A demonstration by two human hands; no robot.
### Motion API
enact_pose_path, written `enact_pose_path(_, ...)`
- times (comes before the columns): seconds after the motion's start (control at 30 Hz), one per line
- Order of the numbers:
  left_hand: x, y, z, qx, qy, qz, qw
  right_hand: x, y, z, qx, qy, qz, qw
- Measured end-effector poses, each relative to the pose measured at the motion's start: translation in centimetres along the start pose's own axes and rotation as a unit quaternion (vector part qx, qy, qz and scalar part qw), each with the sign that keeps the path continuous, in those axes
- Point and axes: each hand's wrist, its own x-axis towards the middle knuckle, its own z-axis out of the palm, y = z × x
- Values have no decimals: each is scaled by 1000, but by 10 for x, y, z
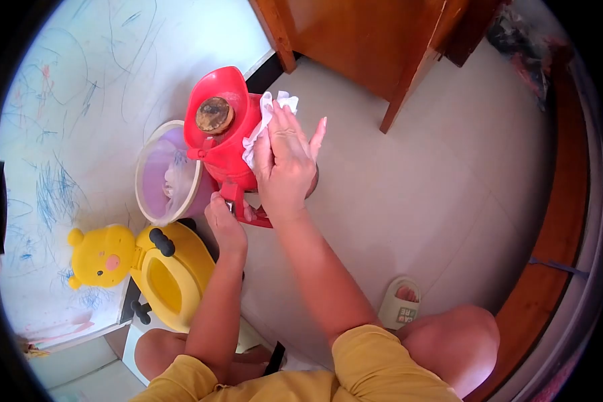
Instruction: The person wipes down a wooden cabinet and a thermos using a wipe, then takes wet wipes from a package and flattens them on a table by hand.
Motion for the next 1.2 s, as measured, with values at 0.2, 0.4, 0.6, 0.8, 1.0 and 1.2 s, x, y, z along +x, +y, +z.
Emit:
enact_pose_path(0.2, 3, -7, 3, 13, 48, 16, 999, -38, -16, -7, -20, -11, -2, 1000)
enact_pose_path(0.4, -1, 4, 7, -3, 82, -31, 996, -73, -6, -4, -12, -9, -32, 999)
enact_pose_path(0.6, 0, -1, 1, 0, 5, -30, 1000, -39, -6, -4, -52, -7, -27, 998)
enact_pose_path(0.8, 0, 1, 0, 59, 12, 31, 998, -10, -19, 0, -34, -40, 32, 998)
enact_pose_path(1.0, 1, -1, 2, 41, 38, 12, 998, -56, -34, -13, 15, -63, 13, 998)
enact_pose_path(1.2, -1, 1, 7, 50, 64, 20, 996, 7, -19, -4, 11, -80, 36, 996)
